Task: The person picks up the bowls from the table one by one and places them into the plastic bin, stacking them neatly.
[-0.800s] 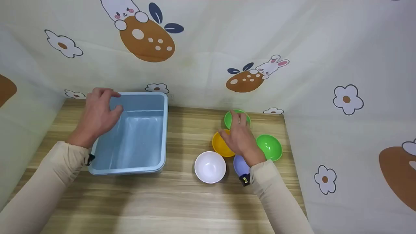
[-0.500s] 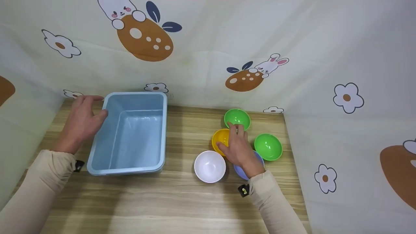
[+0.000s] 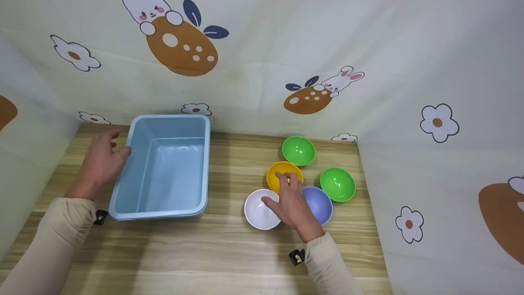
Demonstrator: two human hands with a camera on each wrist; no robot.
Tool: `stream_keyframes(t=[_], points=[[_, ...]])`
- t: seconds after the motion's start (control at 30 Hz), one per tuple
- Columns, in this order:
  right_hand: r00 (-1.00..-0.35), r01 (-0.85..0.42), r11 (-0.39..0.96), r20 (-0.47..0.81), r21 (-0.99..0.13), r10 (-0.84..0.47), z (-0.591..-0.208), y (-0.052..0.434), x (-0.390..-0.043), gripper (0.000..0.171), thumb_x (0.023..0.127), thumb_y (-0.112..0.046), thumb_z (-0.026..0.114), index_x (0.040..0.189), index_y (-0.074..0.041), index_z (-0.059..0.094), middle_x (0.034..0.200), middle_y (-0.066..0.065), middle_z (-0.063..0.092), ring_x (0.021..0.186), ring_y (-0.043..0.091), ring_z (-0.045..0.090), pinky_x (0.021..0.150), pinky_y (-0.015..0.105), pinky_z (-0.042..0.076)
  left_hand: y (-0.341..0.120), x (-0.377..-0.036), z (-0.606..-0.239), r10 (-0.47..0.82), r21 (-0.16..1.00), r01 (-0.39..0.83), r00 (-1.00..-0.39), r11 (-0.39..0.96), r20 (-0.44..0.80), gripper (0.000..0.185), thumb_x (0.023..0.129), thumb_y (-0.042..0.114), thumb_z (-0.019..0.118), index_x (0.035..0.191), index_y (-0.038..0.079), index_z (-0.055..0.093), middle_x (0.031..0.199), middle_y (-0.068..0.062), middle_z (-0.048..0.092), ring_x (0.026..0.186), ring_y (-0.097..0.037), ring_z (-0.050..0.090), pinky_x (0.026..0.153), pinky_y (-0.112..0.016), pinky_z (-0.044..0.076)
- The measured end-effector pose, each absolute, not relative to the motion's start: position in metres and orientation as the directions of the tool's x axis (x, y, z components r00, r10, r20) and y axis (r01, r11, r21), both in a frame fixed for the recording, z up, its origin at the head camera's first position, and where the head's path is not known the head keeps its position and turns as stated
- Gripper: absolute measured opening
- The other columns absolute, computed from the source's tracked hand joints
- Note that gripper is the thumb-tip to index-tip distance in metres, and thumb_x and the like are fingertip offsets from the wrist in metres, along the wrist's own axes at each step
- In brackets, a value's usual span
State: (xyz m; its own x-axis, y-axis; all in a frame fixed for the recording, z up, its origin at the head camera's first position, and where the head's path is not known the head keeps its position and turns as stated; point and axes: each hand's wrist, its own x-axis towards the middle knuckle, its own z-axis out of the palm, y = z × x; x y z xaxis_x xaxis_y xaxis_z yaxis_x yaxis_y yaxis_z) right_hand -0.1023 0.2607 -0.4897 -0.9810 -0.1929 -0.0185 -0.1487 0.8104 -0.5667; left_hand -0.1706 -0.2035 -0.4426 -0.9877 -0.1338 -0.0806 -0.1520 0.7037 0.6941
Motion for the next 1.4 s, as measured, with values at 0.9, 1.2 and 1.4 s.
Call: stream_keyframes(t=[0.9,1.2,1.4], points=[[-0.979,-0.203,0.838,0.095,-0.506,-0.180,-0.541,0.235,-0.067,0.083,0.071,-0.038,0.091,0.140,-0.008,0.054,0.135,0.019,0.048,0.123,0.040,0.042,0.101,0.056,0.038,-0.212,-0.156,-0.482,-0.111,0.787,-0.253,-0.966,0.563,-0.232,0.062,0.109,0.043,0.031,0.163,0.014,0.024,0.155,-0.016,0.042,0.131,-0.034,0.053,0.106,-0.056,0.048],[-0.976,-0.216,0.839,0.106,-0.499,-0.189,-0.544,0.233,-0.065,0.086,0.070,-0.038,0.093,0.140,-0.010,0.053,0.138,0.020,0.048,0.124,0.039,0.041,0.104,0.054,0.037,-0.208,-0.155,-0.483,-0.130,0.804,-0.258,-0.966,0.535,-0.223,0.062,0.109,0.045,0.031,0.163,0.017,0.023,0.155,-0.014,0.044,0.130,-0.033,0.052,0.104,-0.054,0.049],[-0.977,-0.214,0.843,0.113,-0.493,-0.182,-0.545,0.231,-0.065,0.092,0.067,-0.037,0.094,0.143,-0.007,0.051,0.136,0.019,0.049,0.122,0.038,0.040,0.103,0.052,0.038,-0.201,-0.159,-0.484,-0.133,0.813,-0.279,-0.960,0.512,-0.245,0.061,0.108,0.047,0.033,0.163,0.021,0.024,0.154,-0.012,0.046,0.127,-0.030,0.054,0.103,-0.051,0.051]])
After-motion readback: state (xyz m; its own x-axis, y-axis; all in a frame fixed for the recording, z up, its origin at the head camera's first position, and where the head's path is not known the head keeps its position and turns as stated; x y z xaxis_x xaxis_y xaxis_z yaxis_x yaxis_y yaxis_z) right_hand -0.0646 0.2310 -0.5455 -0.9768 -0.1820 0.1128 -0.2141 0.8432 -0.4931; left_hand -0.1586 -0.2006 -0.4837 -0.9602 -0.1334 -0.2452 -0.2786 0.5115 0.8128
